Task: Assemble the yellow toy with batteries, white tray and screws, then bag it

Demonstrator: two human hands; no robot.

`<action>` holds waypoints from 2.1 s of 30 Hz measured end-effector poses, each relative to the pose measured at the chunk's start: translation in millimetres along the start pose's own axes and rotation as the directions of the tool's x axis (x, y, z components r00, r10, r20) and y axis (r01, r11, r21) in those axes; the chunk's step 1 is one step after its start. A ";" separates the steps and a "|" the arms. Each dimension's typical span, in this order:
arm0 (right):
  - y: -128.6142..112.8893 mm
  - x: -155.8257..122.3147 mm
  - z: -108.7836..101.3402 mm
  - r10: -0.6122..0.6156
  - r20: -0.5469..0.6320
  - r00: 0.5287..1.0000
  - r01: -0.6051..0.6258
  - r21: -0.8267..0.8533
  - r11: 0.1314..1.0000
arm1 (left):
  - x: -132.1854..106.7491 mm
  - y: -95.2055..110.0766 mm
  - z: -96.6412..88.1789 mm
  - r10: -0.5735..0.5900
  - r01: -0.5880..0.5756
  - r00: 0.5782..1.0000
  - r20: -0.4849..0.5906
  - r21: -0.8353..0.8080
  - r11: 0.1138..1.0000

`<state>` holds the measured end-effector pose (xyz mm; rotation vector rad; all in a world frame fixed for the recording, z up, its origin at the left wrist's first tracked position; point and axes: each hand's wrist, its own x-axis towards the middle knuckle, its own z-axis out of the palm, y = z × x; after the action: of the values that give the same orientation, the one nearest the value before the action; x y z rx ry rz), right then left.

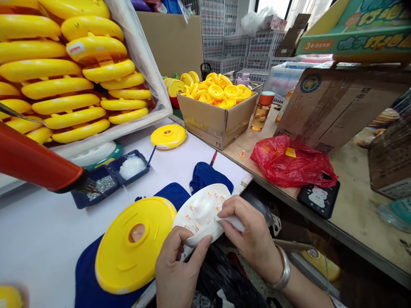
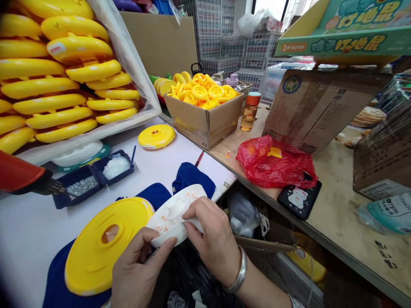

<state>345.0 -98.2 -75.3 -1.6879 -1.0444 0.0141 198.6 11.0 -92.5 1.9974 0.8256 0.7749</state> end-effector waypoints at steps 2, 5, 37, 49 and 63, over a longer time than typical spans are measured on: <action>1.2 -0.8 -0.1 0.023 -0.040 0.999 -0.024 -0.017 1.000 | -0.2 0.3 -0.7 0.008 -0.008 1.000 -0.004 0.022 1.000; 3.0 -1.9 -0.1 0.025 -0.048 0.999 -0.026 -0.015 1.000 | 0.0 2.3 -1.7 0.014 -0.014 1.000 -0.005 0.039 0.999; 4.8 5.1 2.3 0.002 0.012 1.000 -0.002 -0.015 1.000 | 4.8 -1.0 -4.0 -0.001 0.001 1.000 0.009 0.007 1.000; 15.1 9.4 -19.9 0.216 -0.127 0.968 -0.168 0.312 0.935 | 9.7 -9.6 -11.3 -0.173 0.175 0.984 0.029 -0.118 0.977; -1.8 9.2 -1.1 0.113 0.041 0.993 -0.113 0.012 0.993 | 9.0 -1.0 -5.1 -0.070 0.070 0.997 -0.008 -0.038 0.997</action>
<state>350.0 -93.2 -69.1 -1.7379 -0.9749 0.1296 199.8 20.7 -88.9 1.9228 0.8758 0.7544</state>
